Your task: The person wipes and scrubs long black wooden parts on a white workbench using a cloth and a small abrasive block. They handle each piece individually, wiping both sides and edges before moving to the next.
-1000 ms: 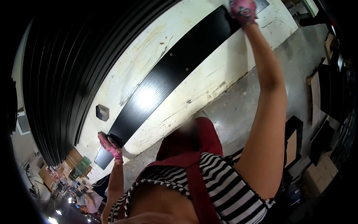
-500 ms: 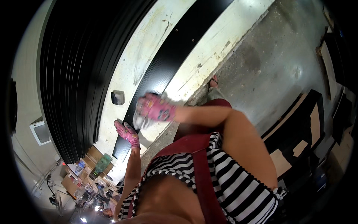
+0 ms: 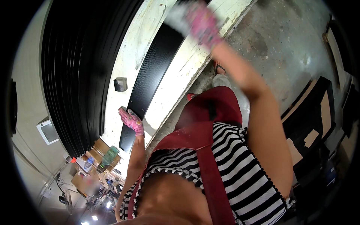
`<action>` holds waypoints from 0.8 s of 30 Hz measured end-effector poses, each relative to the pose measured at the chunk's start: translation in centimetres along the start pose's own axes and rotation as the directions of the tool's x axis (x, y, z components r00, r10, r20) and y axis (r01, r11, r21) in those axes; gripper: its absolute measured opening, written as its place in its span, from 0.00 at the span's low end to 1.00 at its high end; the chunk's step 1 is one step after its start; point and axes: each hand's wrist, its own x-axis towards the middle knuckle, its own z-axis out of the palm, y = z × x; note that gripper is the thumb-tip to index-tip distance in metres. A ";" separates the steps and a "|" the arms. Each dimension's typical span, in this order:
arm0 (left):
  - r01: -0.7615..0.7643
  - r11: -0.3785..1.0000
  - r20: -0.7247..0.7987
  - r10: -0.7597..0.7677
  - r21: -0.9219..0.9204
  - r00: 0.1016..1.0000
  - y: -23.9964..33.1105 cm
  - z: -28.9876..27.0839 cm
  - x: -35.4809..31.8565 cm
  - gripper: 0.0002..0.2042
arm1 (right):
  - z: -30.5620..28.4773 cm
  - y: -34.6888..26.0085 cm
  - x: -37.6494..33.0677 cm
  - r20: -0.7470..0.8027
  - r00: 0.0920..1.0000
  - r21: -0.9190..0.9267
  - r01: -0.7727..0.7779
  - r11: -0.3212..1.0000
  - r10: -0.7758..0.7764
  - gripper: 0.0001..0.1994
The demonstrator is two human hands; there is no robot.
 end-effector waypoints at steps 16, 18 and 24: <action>-0.265 0.904 0.057 0.301 -0.336 0.952 -1.0 -1.8 0.5 0.39 | 7.1 4.1 -2.6 -0.237 0.971 0.577 0.169 0.799 -0.035 0.19; -0.360 0.905 0.126 0.394 -0.227 0.910 -1.0 -2.4 1.0 0.55 | 5.1 10.0 0.4 -0.100 0.978 0.636 -0.080 0.768 0.185 0.21; -0.355 0.876 0.200 0.431 -0.326 0.880 -0.2 -4.0 1.9 0.56 | 3.3 6.5 -4.2 -0.096 0.989 0.829 0.016 0.559 0.114 0.24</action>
